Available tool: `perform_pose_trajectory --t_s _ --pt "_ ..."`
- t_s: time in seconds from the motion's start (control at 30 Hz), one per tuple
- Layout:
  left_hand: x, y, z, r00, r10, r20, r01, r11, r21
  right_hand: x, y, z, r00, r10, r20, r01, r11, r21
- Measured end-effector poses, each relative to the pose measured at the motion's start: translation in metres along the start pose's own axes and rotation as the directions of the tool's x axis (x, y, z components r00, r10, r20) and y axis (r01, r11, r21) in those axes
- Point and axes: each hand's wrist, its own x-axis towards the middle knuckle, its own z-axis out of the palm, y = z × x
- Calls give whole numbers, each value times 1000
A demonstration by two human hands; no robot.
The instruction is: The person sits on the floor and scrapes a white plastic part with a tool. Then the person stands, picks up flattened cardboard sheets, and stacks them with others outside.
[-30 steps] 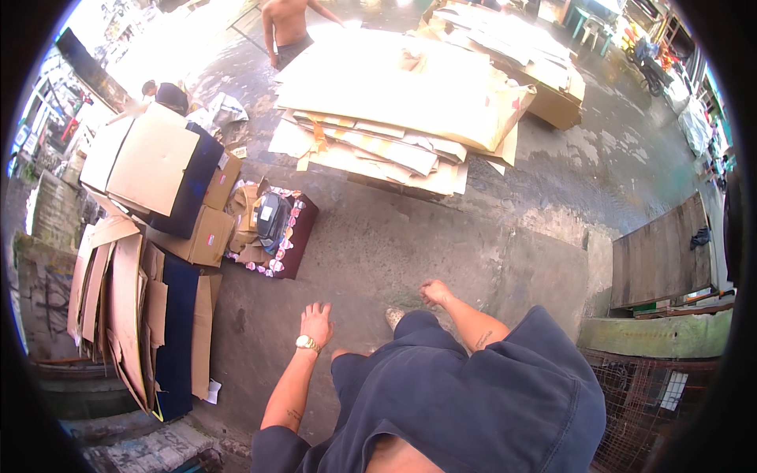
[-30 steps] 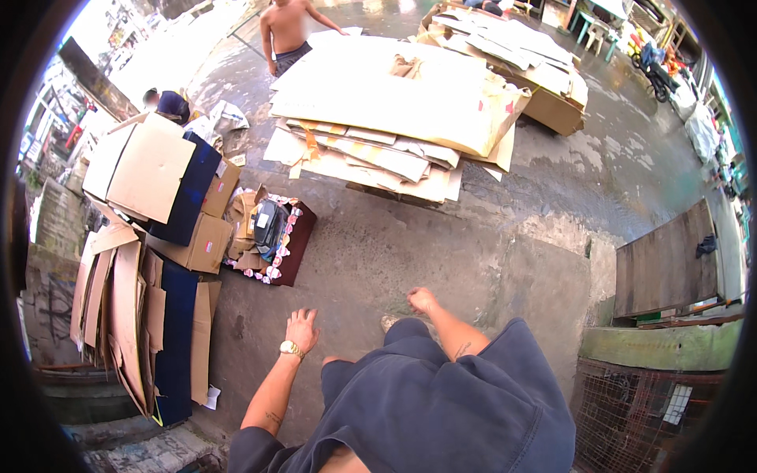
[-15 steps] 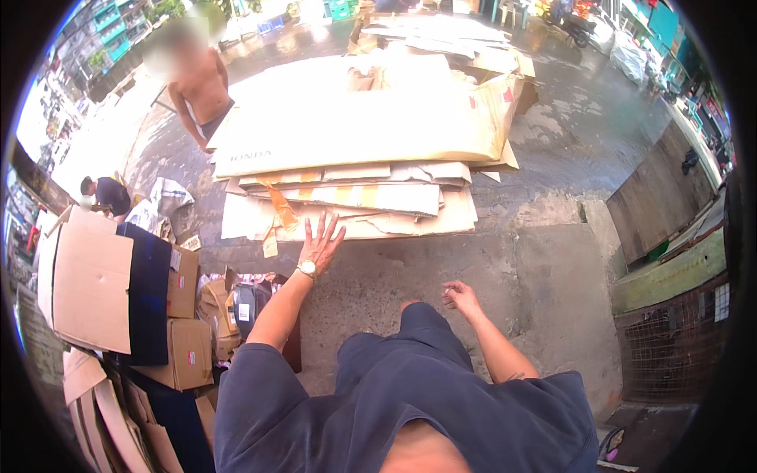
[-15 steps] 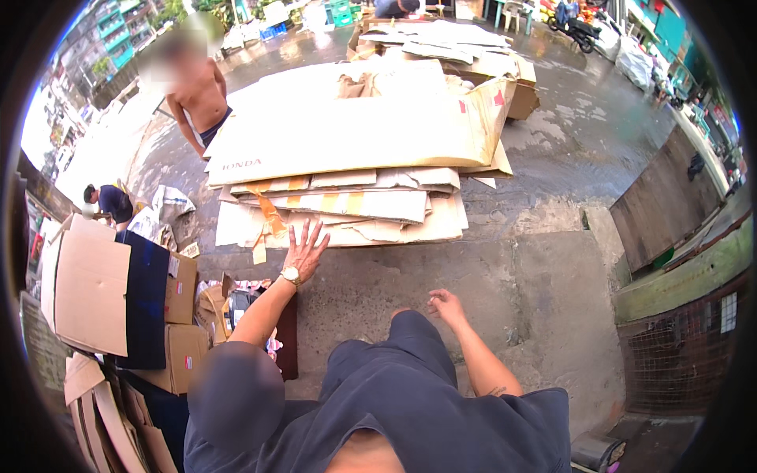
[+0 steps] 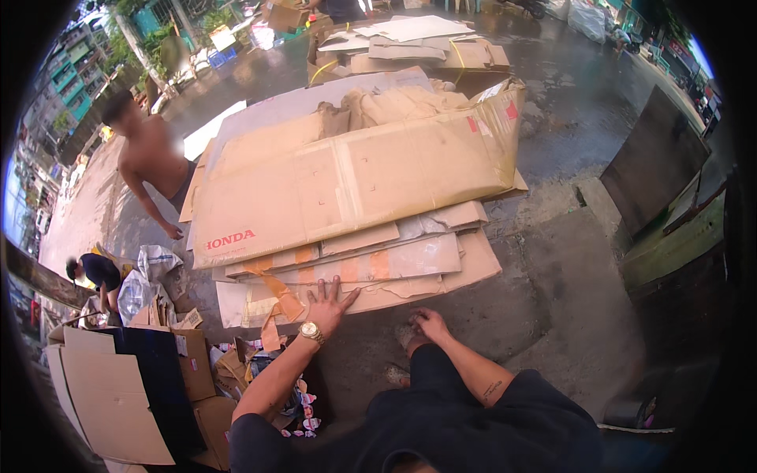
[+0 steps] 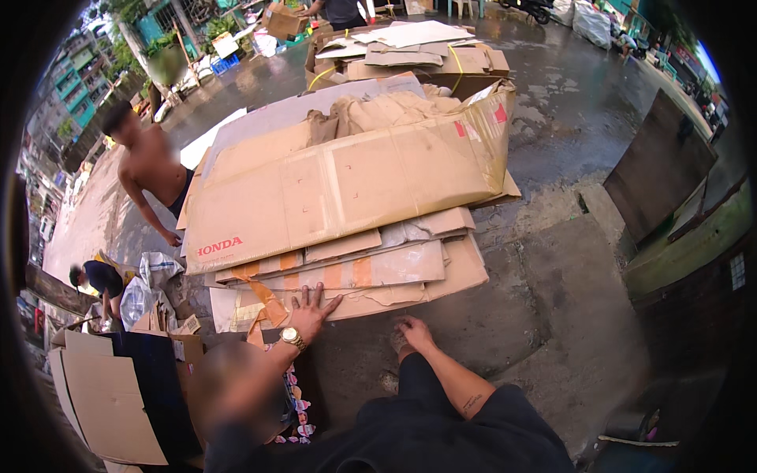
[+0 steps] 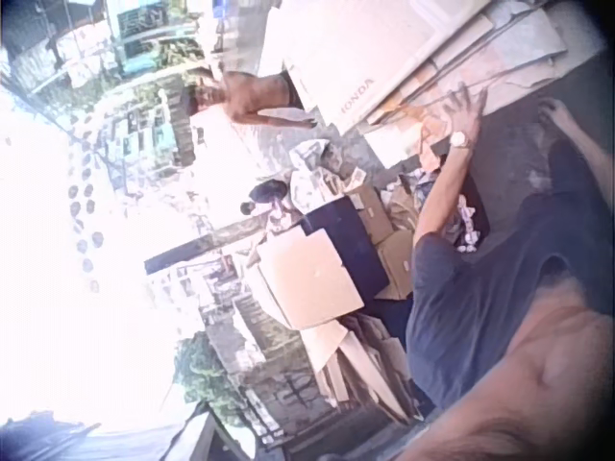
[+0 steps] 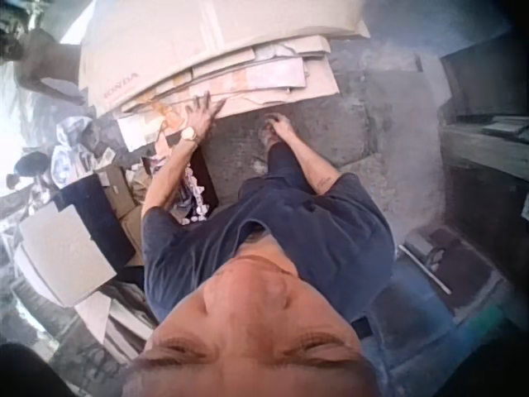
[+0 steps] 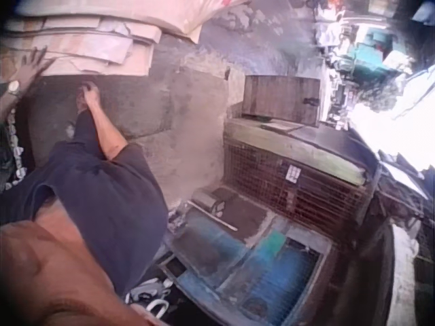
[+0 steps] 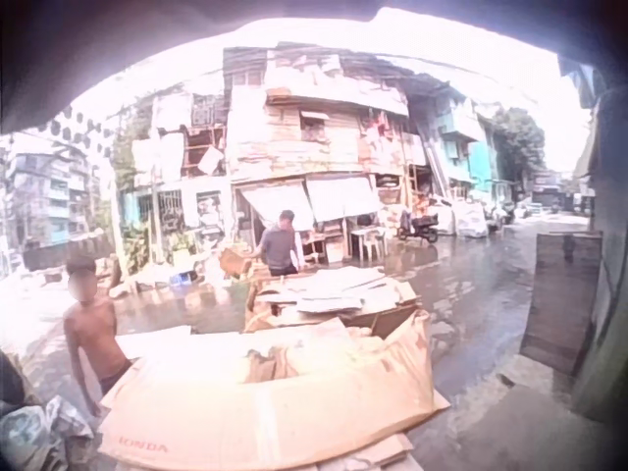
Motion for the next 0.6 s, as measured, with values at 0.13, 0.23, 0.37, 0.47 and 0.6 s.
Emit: perform_pose_trajectory --t_s 0.13,0.23,0.37,0.47,0.6 --pt "-1 -5 -58 975 88 204 -101 993 55 77 -14 57 979 135 151 -194 833 518" --pt "-9 -11 -77 945 157 287 -188 979 81 133 -9 91 968 160 192 -249 708 661" --pt "-2 -16 -93 905 251 343 -277 960 28 185 3 109 972 174 161 -236 646 726" --pt "-14 -10 -122 878 262 400 -282 959 -9 208 9 127 970 174 168 -240 608 757" --pt "-22 9 -161 848 347 401 -367 930 -28 228 12 123 975 170 143 -217 581 785"
